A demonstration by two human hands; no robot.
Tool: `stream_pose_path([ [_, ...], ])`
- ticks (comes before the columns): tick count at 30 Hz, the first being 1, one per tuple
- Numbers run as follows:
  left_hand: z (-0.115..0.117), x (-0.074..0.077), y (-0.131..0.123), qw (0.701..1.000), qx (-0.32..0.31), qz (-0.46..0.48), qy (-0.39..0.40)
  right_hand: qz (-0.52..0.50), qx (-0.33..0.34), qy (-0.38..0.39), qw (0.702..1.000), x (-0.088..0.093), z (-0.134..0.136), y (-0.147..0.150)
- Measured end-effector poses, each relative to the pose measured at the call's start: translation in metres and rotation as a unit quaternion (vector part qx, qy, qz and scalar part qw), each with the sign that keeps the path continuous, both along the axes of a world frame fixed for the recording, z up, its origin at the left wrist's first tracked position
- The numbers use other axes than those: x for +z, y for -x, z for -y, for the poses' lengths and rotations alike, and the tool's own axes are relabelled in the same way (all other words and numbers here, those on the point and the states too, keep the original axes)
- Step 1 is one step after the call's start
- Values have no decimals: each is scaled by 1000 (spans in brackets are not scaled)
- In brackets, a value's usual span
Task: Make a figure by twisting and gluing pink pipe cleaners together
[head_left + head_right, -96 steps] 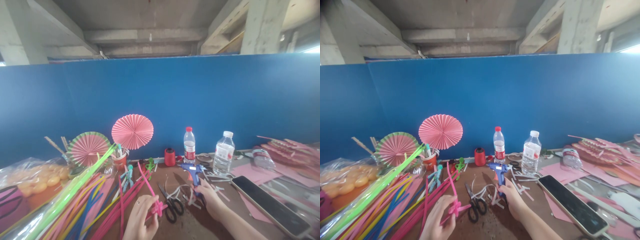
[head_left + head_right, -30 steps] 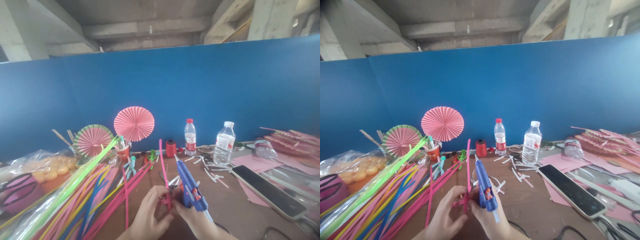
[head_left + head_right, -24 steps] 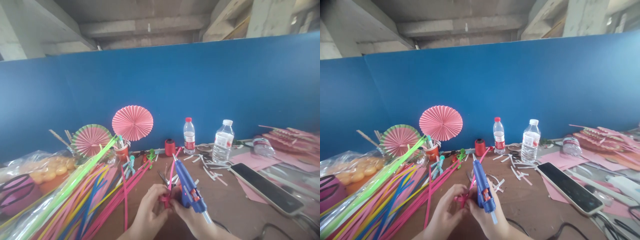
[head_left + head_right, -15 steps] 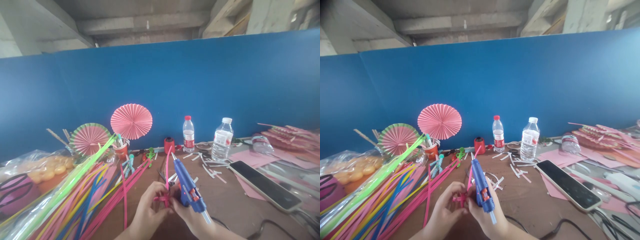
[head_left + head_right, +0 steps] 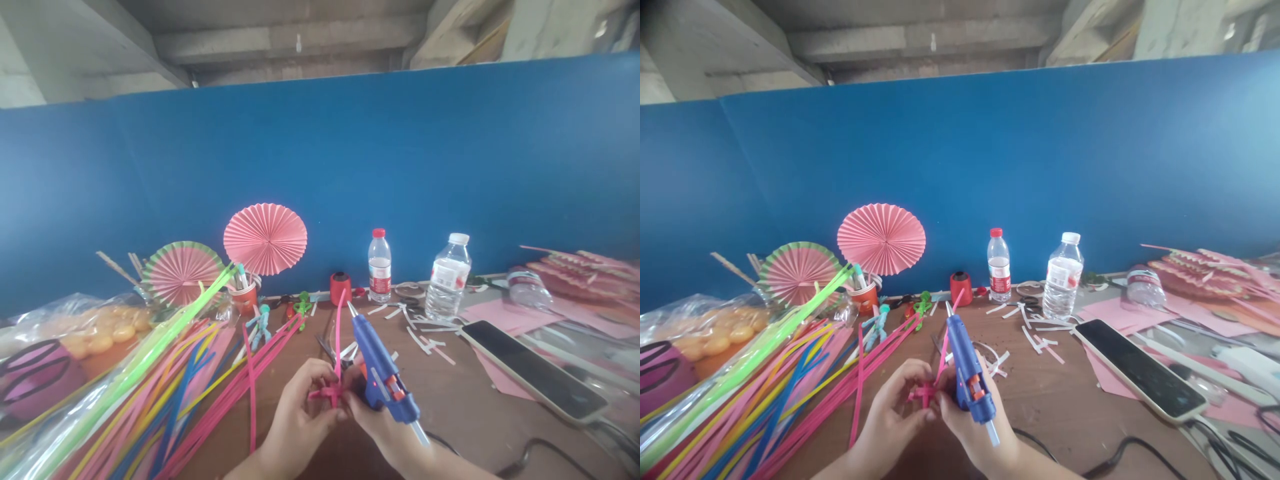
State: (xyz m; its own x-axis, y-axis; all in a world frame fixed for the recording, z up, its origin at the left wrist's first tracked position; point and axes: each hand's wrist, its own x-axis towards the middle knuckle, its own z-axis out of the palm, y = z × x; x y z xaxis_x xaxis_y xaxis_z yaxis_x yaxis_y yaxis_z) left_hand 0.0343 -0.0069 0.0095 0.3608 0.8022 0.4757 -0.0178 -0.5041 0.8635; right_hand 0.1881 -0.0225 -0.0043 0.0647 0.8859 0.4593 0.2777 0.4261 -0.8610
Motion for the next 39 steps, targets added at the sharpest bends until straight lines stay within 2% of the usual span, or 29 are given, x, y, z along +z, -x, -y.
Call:
stream_pose_path([
  [7,0,0,-2,999,0,18,44,18,-25,-19,999,-3,-1,1],
  [14,0,0,-3,998,-4,35,49,-1,-23,-20,1000,6,2,3],
  [18,-3,1,-1,998,-2,27,57,-52,20,5,998,13,2,1],
  [23,-7,8,3,996,5,50,78,-50,-36,29,998,23,2,-1],
  [26,-10,12,5,992,-5,81,96,-76,-19,54,995,24,2,-1],
  [29,-16,14,10,977,-39,140,157,-124,-10,59,990,24,3,-2],
  [33,-27,11,21,934,-68,246,250,-112,-35,40,992,23,6,-5],
  [39,-36,4,29,873,-73,335,347,-88,-29,-52,994,-1,4,-2],
])
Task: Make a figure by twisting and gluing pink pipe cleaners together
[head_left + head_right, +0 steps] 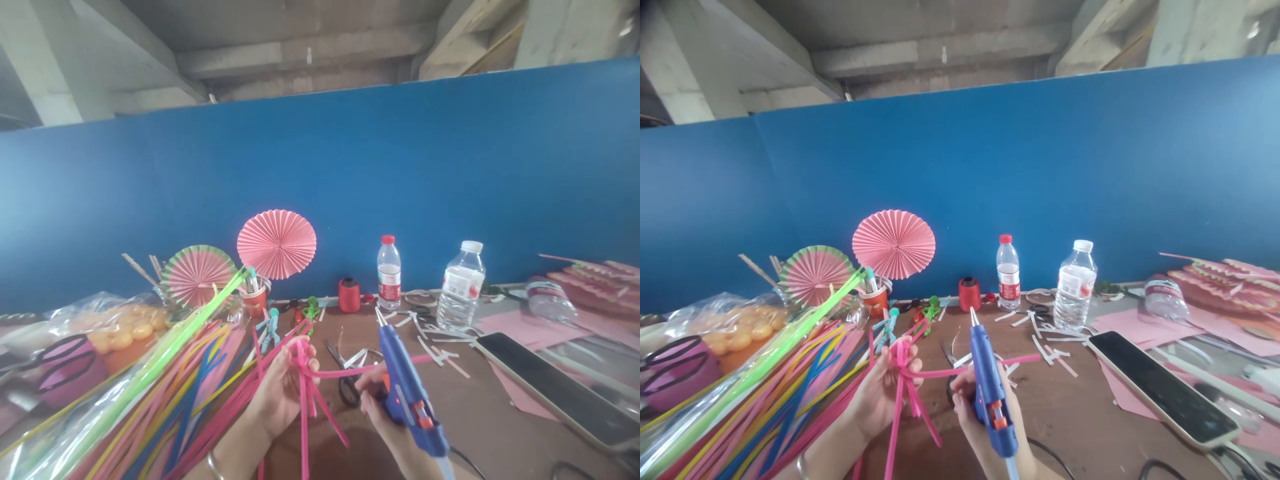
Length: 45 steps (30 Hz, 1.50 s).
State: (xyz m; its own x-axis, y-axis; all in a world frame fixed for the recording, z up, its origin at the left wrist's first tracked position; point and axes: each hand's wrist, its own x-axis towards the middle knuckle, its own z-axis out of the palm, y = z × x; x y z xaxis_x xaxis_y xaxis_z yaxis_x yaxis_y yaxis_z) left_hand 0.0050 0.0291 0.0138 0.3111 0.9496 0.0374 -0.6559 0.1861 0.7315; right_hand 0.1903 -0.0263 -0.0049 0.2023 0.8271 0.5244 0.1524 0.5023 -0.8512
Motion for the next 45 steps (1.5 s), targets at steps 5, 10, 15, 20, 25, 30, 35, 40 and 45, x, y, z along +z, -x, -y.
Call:
stream_pose_path([
  [5,-2,-5,3,999,-15,36,9,-6,13,-5,1000,-12,-2,5],
  [10,-2,-10,6,999,-31,39,-9,0,-25,-4,1000,-13,-2,6],
  [15,8,0,-8,995,-39,-38,-79,46,-18,-11,999,-3,-2,2],
  [20,26,10,-30,977,-16,-151,-152,-4,11,20,1000,7,-2,11],
  [25,35,8,-38,959,28,-199,-201,-19,-5,-2,1000,7,-4,17],
  [30,36,7,-37,952,31,-224,-209,8,-11,-11,1000,7,-5,14],
  [35,36,9,-38,945,25,-242,-220,28,10,-17,999,5,-7,12],
  [40,35,10,-36,939,33,-255,-229,24,-2,-32,999,1,-10,13],
  [45,35,10,-36,943,17,-244,-224,51,-14,-65,997,1,-11,13],
])
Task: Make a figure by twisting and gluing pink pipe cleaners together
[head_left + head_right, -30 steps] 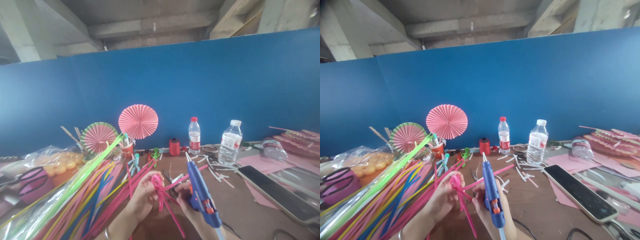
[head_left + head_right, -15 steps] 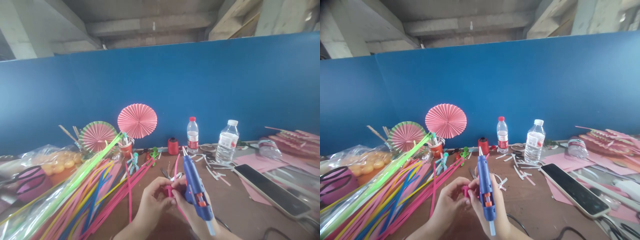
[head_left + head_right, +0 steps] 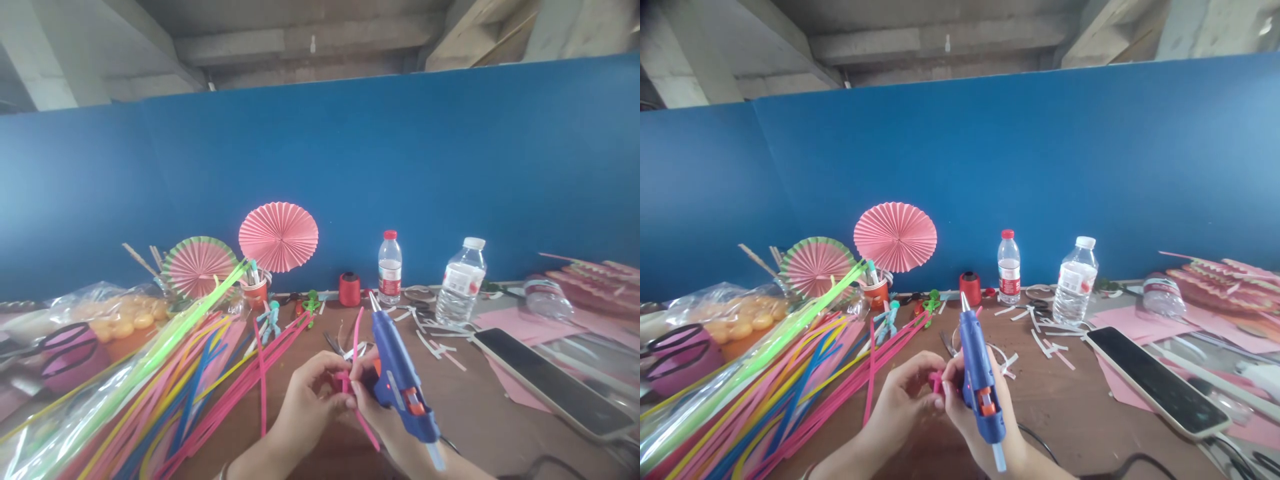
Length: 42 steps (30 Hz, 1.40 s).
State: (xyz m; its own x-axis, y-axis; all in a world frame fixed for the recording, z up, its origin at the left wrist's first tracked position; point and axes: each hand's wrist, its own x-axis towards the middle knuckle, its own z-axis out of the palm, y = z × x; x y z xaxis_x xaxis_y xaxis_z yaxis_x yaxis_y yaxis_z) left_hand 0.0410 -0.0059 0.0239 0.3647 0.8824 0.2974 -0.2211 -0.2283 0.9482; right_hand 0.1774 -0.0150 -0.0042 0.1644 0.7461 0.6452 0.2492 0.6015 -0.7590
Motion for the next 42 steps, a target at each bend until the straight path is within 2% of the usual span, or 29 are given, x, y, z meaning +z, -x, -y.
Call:
stream_pose_path([
  [8,2,-1,0,1000,-13,11,23,6,-1,-6,1000,7,3,2],
  [15,3,0,1,999,31,-19,10,-24,-27,47,998,16,8,3],
  [18,2,-1,0,999,35,-28,19,-24,-16,57,998,20,9,2],
  [24,2,0,1,998,44,-35,25,-19,-28,68,997,16,9,0],
  [31,6,8,-3,998,35,-12,48,-33,-28,59,997,13,9,-2],
  [38,4,13,-4,997,50,7,50,-111,62,163,978,24,10,-2],
  [42,5,11,-2,995,8,67,68,-190,72,205,957,27,9,-4],
])
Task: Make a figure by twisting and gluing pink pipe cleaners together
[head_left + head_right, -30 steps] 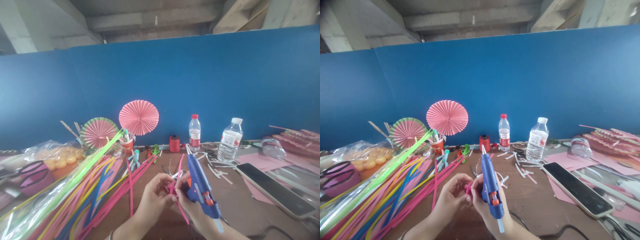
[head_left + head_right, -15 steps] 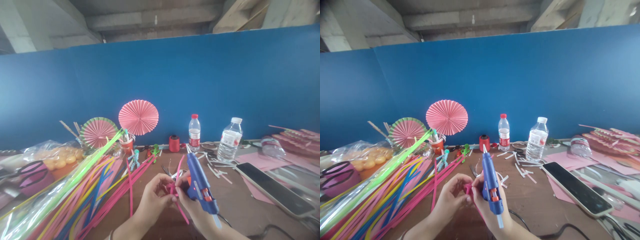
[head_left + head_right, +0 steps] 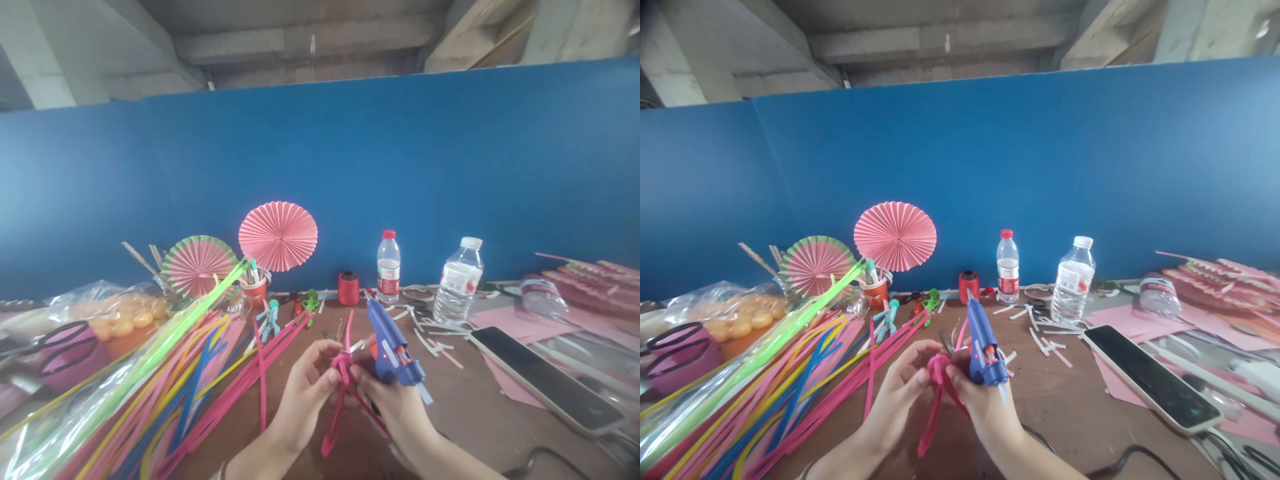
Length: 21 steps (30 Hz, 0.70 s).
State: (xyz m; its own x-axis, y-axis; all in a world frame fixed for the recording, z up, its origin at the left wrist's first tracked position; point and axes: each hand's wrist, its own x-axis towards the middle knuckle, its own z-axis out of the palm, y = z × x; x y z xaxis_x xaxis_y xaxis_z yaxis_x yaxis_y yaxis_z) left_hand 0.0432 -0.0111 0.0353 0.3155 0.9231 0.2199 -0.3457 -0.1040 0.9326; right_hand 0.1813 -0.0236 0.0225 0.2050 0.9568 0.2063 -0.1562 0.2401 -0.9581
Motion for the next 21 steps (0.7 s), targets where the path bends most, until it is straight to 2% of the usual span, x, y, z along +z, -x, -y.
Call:
stream_pose_path([
  [3,-1,-4,2,998,-33,36,36,-103,2,30,994,2,-1,0],
  [8,-4,-8,1,997,-25,62,43,-238,50,30,970,0,-5,1],
  [13,-3,-5,0,997,-24,60,32,-277,84,42,956,-2,-8,2],
  [17,1,-2,-1,999,-33,29,15,-292,90,60,950,-3,-8,0],
  [21,5,-1,-1,999,-34,3,-1,-318,125,73,937,-4,-9,-4],
])
